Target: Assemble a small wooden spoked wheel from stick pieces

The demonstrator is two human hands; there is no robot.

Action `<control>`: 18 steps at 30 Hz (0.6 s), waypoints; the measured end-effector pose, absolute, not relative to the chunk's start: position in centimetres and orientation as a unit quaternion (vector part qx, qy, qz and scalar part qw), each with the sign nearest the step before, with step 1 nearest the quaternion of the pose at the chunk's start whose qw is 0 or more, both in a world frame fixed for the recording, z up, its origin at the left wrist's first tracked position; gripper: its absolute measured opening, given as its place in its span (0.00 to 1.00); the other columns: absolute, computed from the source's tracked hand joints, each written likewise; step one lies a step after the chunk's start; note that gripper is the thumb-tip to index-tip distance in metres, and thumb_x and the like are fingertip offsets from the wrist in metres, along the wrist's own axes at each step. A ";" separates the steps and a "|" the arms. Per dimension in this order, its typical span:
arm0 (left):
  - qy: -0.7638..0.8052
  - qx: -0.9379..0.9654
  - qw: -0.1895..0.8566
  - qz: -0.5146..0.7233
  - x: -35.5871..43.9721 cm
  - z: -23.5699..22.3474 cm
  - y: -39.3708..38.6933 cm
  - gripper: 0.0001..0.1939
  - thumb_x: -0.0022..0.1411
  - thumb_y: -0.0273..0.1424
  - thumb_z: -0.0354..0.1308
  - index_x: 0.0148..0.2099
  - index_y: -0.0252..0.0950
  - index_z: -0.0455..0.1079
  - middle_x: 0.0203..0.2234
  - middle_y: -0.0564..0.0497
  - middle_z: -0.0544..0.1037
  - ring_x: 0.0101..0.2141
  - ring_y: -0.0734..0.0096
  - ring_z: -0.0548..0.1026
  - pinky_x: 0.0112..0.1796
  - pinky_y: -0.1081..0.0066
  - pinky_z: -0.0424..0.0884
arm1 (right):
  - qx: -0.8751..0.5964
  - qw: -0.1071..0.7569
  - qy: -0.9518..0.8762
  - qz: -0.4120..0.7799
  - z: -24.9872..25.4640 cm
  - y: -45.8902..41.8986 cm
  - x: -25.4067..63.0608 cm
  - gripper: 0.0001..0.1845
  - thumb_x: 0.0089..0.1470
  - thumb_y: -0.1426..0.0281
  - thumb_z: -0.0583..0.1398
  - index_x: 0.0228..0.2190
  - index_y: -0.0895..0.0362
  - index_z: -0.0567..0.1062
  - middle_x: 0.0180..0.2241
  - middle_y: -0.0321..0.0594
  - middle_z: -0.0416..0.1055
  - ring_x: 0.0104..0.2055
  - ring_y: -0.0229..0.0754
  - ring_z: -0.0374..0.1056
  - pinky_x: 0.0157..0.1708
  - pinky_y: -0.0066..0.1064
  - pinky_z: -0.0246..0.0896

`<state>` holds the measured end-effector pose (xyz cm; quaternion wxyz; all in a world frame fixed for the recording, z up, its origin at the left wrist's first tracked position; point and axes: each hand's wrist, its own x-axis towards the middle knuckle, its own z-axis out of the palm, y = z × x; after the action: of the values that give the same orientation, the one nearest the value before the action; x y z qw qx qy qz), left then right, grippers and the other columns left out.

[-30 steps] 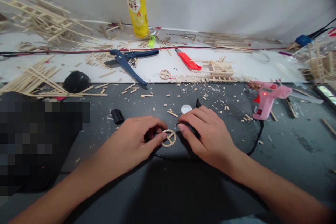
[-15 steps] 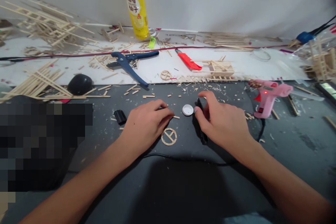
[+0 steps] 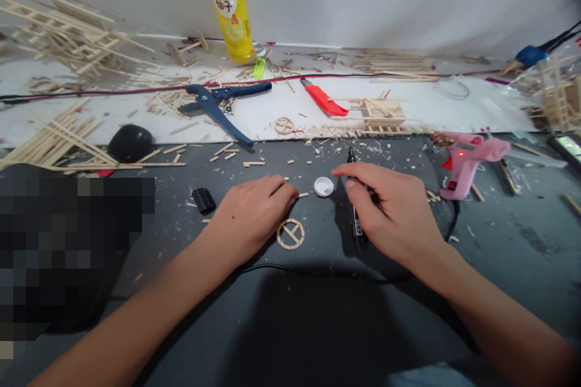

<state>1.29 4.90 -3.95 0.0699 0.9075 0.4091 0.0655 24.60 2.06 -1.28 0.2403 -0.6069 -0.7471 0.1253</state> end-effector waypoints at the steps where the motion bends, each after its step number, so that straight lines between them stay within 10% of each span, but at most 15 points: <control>1: 0.416 0.904 0.078 0.064 1.3 -3.9 4.9 0.12 0.75 0.31 0.50 0.48 0.38 0.75 0.38 0.48 0.79 0.38 0.63 0.79 0.33 0.68 0.66 | -0.586 0.268 -0.747 0.166 -1.3 2.0 24.7 0.14 0.64 0.72 0.55 0.43 0.50 0.79 0.29 0.31 0.77 0.27 0.38 0.70 0.31 0.30 0.57; 8: 0.436 0.892 0.098 0.063 1.5 -3.8 4.9 0.14 0.75 0.34 0.49 0.43 0.38 0.76 0.34 0.49 0.77 0.36 0.62 0.77 0.32 0.66 0.64 | -0.443 0.325 -0.725 0.415 -2.3 2.0 24.6 0.19 0.60 0.78 0.58 0.50 0.47 0.72 0.41 0.33 0.78 0.33 0.37 0.73 0.32 0.28 0.65; 18: 0.576 0.783 0.182 0.150 -3.4 -0.5 1.3 0.11 0.72 0.43 0.51 0.45 0.45 0.71 0.27 0.58 0.79 0.24 0.67 0.75 0.26 0.70 0.63 | -0.403 0.231 -0.864 0.195 -4.2 -0.7 23.1 0.06 0.63 0.70 0.57 0.41 0.51 0.73 0.34 0.37 0.79 0.32 0.39 0.74 0.35 0.28 0.63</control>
<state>-3.38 1.29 -0.47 0.1818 0.7829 0.5758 0.1498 23.13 -0.68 -4.22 0.2311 -0.4034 -0.8636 0.1953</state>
